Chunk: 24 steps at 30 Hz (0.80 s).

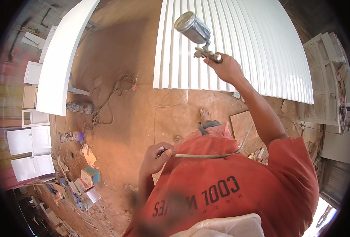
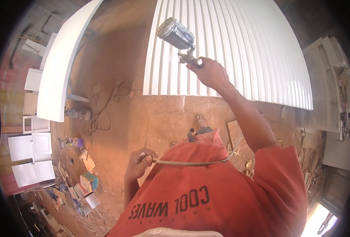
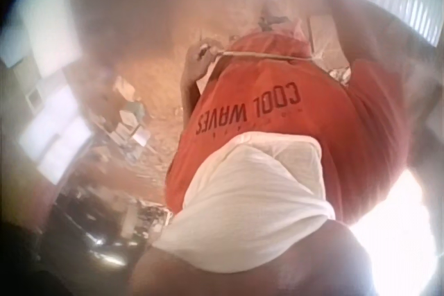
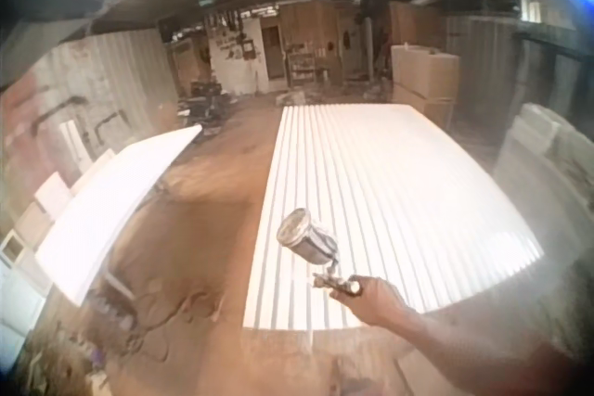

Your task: The person uses a spray gun to apply white paint to a large corrugated panel, moving the gun in steady strokes across the surface. They pause to refill the paint reservoir from a container on a nearby workbench before returning to finish the panel.

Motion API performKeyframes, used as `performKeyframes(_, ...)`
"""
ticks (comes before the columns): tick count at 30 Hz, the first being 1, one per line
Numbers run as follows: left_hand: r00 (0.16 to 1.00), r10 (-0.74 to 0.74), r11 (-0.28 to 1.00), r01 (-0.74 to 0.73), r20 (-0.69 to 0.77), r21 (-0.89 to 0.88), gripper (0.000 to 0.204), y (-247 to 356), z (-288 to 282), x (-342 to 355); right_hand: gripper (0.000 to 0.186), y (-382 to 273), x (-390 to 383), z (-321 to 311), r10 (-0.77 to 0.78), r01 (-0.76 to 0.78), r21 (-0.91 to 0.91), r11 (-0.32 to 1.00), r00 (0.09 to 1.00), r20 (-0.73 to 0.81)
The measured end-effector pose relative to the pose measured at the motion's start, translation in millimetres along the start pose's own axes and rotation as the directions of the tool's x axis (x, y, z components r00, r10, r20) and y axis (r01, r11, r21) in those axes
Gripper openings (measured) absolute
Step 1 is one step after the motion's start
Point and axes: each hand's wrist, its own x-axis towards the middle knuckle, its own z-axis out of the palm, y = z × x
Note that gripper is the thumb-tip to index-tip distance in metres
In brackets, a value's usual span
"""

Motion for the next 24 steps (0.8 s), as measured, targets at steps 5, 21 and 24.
performKeyframes(5,0.988,0.022,0.996,-0.034,0.153,0.08,0.031,-2.5,-17.5,-6.4,0.053,4.4,-96.7,14.1,0.033,-0.034,0.005,0.999,0.997,0.075)
performKeyframes(21,0.995,-0.03,1.0,0.029,0.099,0.007,0.036,-4.1,-48.1,-1.7,0.063,-27.0,4.7,24.1,0.011,-0.01,0.057,0.998,1.0,-0.016)
performKeyframes(24,0.998,-0.057,0.998,0.057,0.01,-0.033,0.04,5.6,-46.3,8.5,0.063,-39.2,70.9,17.4,-0.048,0.048,0.0,0.999,0.995,-0.086)
